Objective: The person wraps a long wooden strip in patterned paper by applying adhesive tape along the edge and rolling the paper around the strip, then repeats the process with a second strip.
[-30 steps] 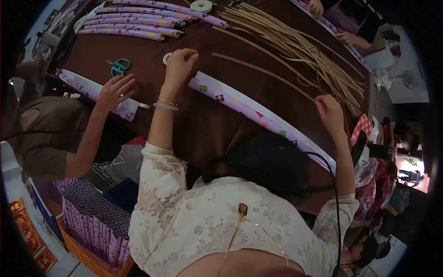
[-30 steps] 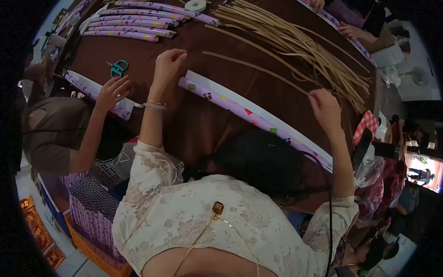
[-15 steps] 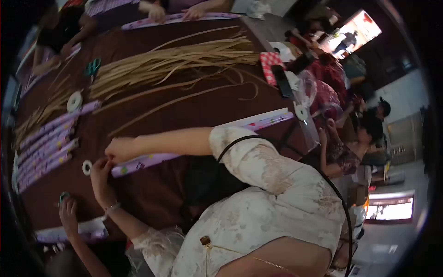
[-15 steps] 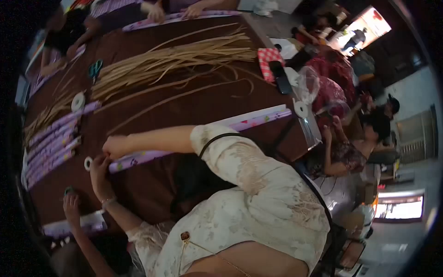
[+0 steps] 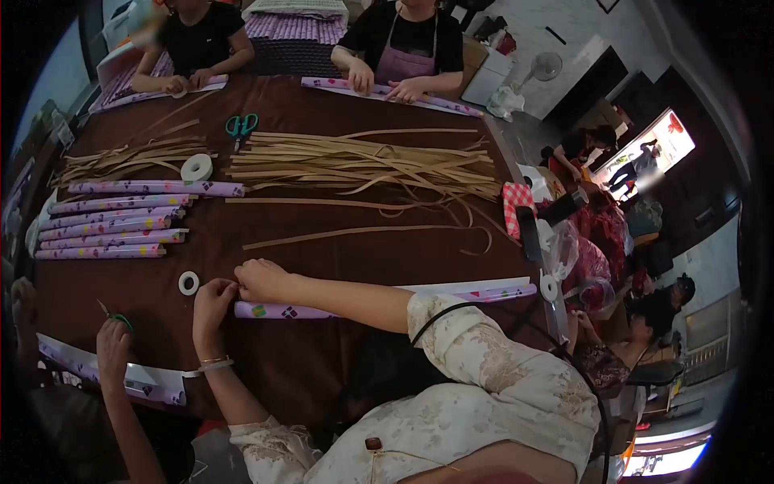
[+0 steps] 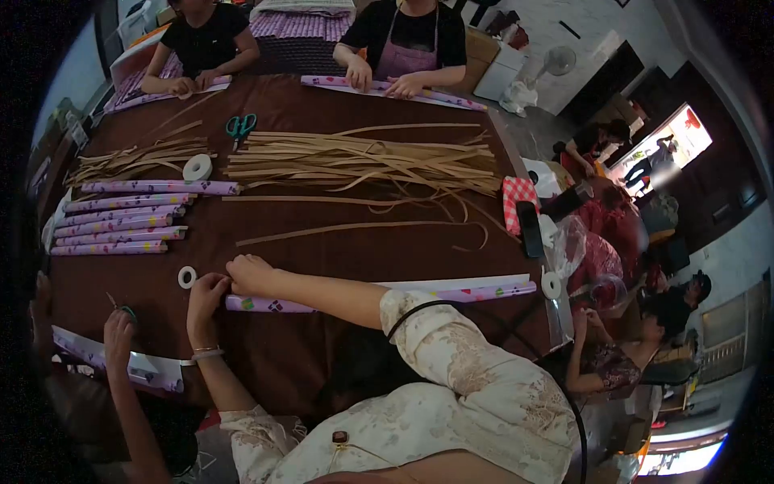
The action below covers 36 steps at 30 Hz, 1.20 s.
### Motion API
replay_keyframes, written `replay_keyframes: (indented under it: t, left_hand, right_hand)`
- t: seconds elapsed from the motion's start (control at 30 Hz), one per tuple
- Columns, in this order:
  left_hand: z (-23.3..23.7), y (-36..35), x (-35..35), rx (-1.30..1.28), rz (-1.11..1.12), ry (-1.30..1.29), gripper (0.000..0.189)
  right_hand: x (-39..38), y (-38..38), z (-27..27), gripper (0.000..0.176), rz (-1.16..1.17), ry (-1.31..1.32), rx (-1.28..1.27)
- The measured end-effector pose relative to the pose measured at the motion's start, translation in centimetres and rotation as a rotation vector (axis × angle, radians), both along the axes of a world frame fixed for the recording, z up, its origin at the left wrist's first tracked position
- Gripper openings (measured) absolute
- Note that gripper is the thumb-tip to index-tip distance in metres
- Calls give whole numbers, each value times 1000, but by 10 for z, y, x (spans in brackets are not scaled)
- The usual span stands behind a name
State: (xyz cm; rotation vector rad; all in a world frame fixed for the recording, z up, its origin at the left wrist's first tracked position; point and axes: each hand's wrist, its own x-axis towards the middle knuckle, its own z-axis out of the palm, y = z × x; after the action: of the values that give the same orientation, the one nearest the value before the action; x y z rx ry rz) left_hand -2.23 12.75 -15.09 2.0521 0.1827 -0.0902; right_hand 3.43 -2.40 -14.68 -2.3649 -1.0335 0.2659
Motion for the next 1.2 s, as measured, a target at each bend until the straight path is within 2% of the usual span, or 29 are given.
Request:
replay_keyframes:
  t: [0.07,0.13,0.2,0.27,0.37,0.57,0.67,0.73,0.77,0.87,1.2]
  left_hand:
    - [-3,3,-2,16,-21,-81,21]
    - [20,-3,-6,2,8,69,18]
    - [-3,3,-4,-38,-32,-56,14]
    - [-5,7,-1,-67,-21,42,12]
    - [-1,2,-2,-91,-40,12,11]
    - [-4,7,-1,-4,-22,78,14]
    - [15,-2,-9,-50,5,30,15]
    - [6,2,-8,-116,0,64,16]
    - [17,-2,-9,-84,7,79,16]
    - [8,1,-7,-51,5,67,16]
    - [9,1,-8,-105,11,62,15]
  right_hand:
    - [-1,0,-2,21,-29,-33,31]
    - [0,-2,-2,22,-42,-6,70]
    - [2,-2,8,20,-8,60,-10]
    - [0,-2,12,20,-16,34,6]
    - [-1,-1,12,18,-22,-42,22]
    - [0,-3,19,19,-18,51,18]
    - [2,-2,16,23,-4,94,-16]
    - [3,-1,21,23,-46,145,-53]
    - [3,-1,24,23,-30,145,-56]
    - [4,-2,28,23,-11,148,-93]
    - [3,-3,23,23,-27,170,-61]
